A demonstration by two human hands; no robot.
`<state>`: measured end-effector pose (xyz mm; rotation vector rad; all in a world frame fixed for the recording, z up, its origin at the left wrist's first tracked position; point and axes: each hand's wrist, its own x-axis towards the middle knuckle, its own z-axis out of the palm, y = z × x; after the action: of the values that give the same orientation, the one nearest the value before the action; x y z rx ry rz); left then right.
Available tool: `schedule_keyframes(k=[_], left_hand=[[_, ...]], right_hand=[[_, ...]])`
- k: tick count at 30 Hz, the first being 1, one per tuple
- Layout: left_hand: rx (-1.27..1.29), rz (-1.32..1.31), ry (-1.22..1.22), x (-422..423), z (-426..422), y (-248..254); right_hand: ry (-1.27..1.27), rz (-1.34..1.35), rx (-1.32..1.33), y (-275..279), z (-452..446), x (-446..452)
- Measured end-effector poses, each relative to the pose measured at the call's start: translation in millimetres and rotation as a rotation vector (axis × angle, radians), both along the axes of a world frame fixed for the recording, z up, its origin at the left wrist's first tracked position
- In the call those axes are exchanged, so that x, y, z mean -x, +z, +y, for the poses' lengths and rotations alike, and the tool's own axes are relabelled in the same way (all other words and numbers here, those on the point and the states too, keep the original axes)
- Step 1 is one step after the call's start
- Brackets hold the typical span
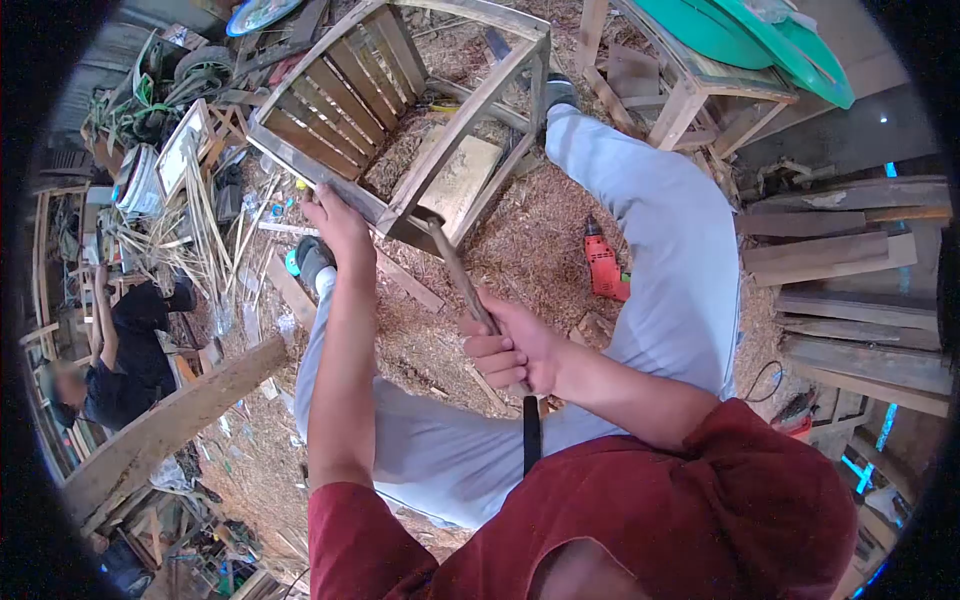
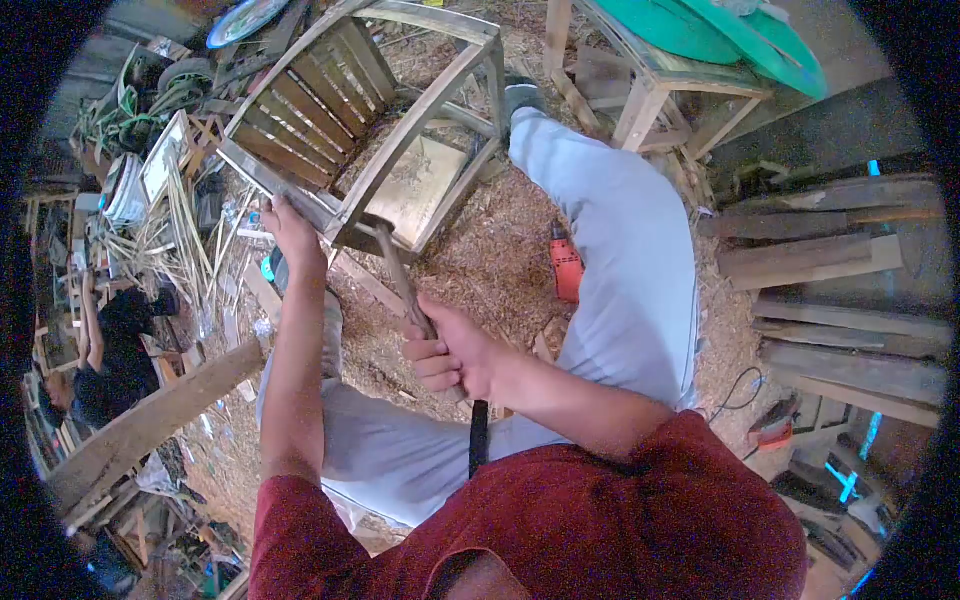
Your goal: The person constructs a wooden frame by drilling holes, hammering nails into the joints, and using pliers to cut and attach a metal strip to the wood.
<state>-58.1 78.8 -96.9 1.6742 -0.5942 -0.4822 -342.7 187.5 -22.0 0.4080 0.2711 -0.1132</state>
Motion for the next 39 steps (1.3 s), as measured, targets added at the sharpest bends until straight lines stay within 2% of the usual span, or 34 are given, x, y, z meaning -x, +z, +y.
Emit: schedule_keyframes(k=[2,4,8,11,12,15,16,19,20,22,26,29,31,35,38,39], left_hand=[[0.003,0.013,-0.013,3,1,2],[0.017,0.051,-0.029,10,2,14],[0.001,-0.076,0.009,5,1,5],[-0.063,-0.273,0.053,0,-2,5],[-0.097,-0.438,0.059,0,-1,7],[-0.214,-0.653,0.040,5,1,24],[-0.219,-0.696,0.047,0,-2,19],[-0.256,-0.859,-0.038,7,-1,50],[-0.163,-0.865,-0.030,2,-5,43],[-0.160,-0.831,-0.073,4,-7,51],[-0.129,-0.715,-0.134,14,-14,70],[-0.116,-0.673,-0.130,11,-20,74],[-0.093,-0.671,-0.139,3,-26,77],[-0.109,-0.543,-0.168,-6,-30,95],[-0.090,-0.484,-0.223,-8,-39,108],[-0.095,-0.452,-0.234,-8,-47,115]], right_hand=[[-0.032,0.040,-0.063,-1,1,-3],[-0.005,0.048,0.033,3,1,1],[0.020,0.074,0.099,3,4,2],[0.050,0.323,0.223,7,4,3],[0.021,0.340,0.177,6,5,1],[-0.101,0.471,0.140,0,6,0],[-0.124,0.586,0.154,1,6,3],[-0.212,0.667,0.288,12,6,13],[-0.218,0.727,0.382,23,2,15],[-0.234,0.844,0.567,51,-12,18],[-0.185,0.970,1.135,75,-61,27],[-0.052,0.986,1.281,100,-114,24],[0.030,1.021,1.497,122,-154,12],[0.071,0.903,1.511,124,-265,-27],[-0.118,0.956,1.502,84,-339,-66],[-0.126,1.028,1.593,63,-357,-76]])
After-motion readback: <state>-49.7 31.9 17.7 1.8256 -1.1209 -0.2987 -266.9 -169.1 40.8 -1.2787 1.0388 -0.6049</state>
